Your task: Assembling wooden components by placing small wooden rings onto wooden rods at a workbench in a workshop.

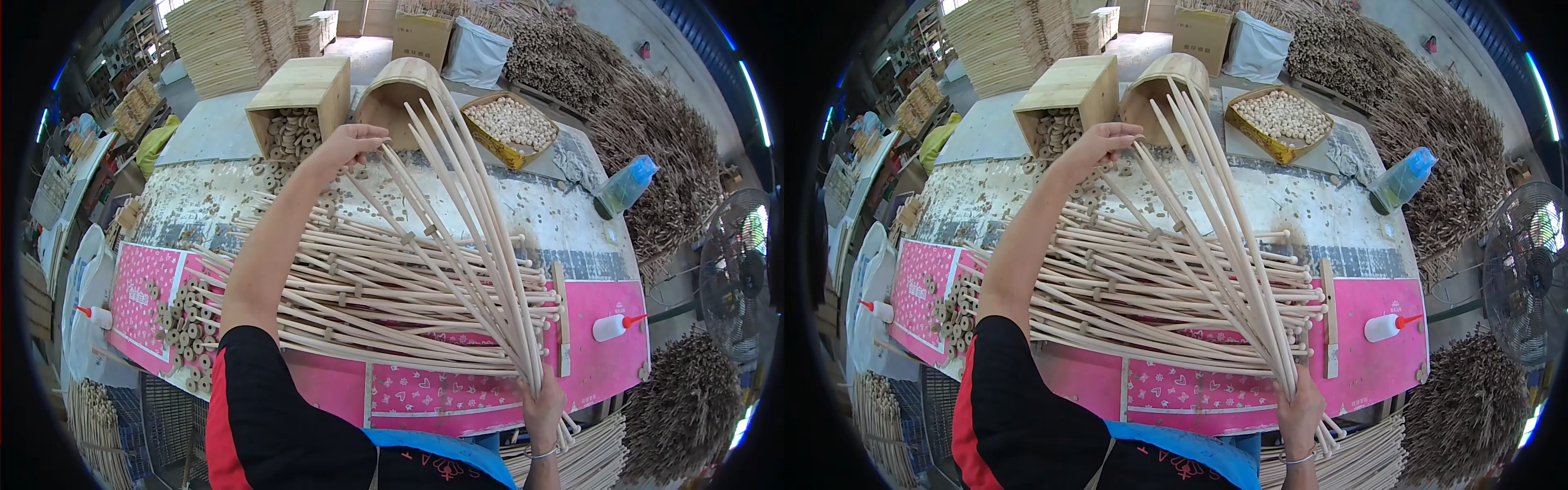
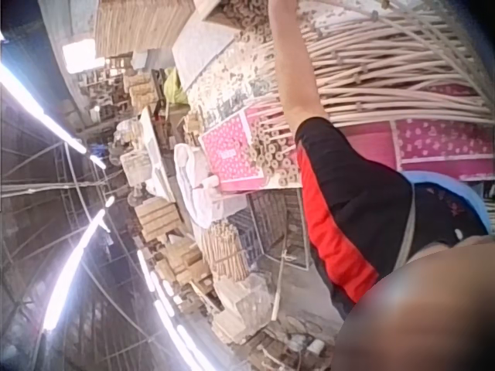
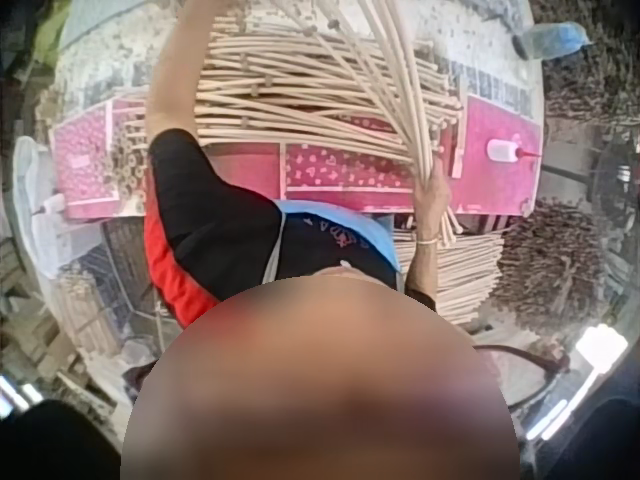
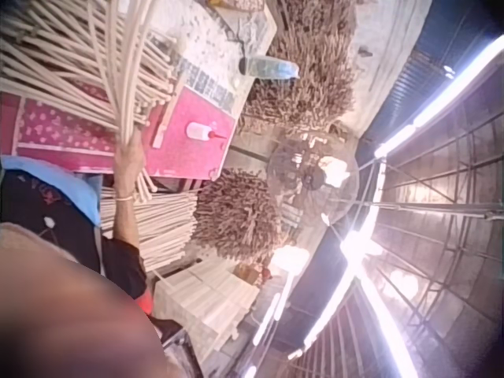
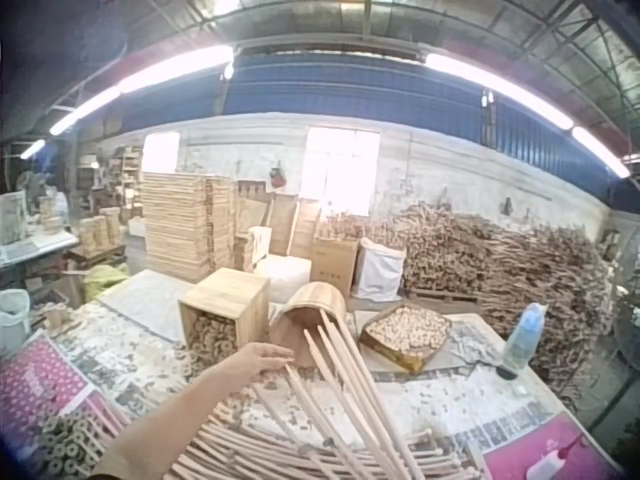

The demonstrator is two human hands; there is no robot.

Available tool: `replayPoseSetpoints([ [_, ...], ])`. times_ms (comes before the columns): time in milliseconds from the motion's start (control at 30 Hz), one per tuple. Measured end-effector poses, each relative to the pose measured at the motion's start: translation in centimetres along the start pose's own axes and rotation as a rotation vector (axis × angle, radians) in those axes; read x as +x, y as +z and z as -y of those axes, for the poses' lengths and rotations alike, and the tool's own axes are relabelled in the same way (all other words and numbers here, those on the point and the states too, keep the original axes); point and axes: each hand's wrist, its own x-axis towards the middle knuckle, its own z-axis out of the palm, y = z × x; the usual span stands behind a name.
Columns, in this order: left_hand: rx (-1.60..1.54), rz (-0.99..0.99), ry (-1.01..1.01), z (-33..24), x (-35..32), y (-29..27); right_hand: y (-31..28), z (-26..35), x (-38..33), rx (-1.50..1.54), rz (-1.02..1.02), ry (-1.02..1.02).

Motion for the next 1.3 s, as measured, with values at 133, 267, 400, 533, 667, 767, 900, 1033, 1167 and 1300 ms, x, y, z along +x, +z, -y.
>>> replayPoseSetpoints([
  [133,-0.016,0.14,0.048,-0.1,0.4,-1.9,0.0,0.1,0.0,0.003,-0.001,-0.016],
  [267,0.193,0.163,0.146,-0.2,0.2,-2.0,-0.1,0.4,0.1,-0.008,-0.019,-0.012],
  [400,0.304,0.159,0.134,-1.9,-0.7,-0.5,-0.3,0.4,0.5,-0.078,-0.043,-0.078],
  [533,0.353,0.151,0.001,-1.8,-0.4,0.0,-0.1,0.7,0.9,-0.131,-0.054,-0.104],
  [667,0.34,0.122,0.013,-1.5,-0.2,-0.4,0.0,0.8,1.0,-0.143,-0.034,-0.1],
  [767,0.313,0.22,-0.115,-1.7,-0.4,-0.6,-0.2,0.8,1.1,-0.171,-0.03,-0.101],
  [900,0.402,0.161,-0.227,-1.7,-0.5,-1.3,-0.4,0.4,1.0,-0.187,-0.047,-0.131],
  [1033,1.106,-0.193,0.226,-2.5,-1.2,-0.5,-0.2,0.0,1.2,-0.245,-0.083,-0.154],
  [1167,1.165,-0.122,0.333,-0.6,-2.0,0.4,-0.4,0.6,1.1,-0.217,-0.075,-0.137],
  [1300,1.215,-0.153,0.383,-0.2,-2.4,2.3,0.0,0.0,1.0,-0.228,-0.044,-0.143],
])
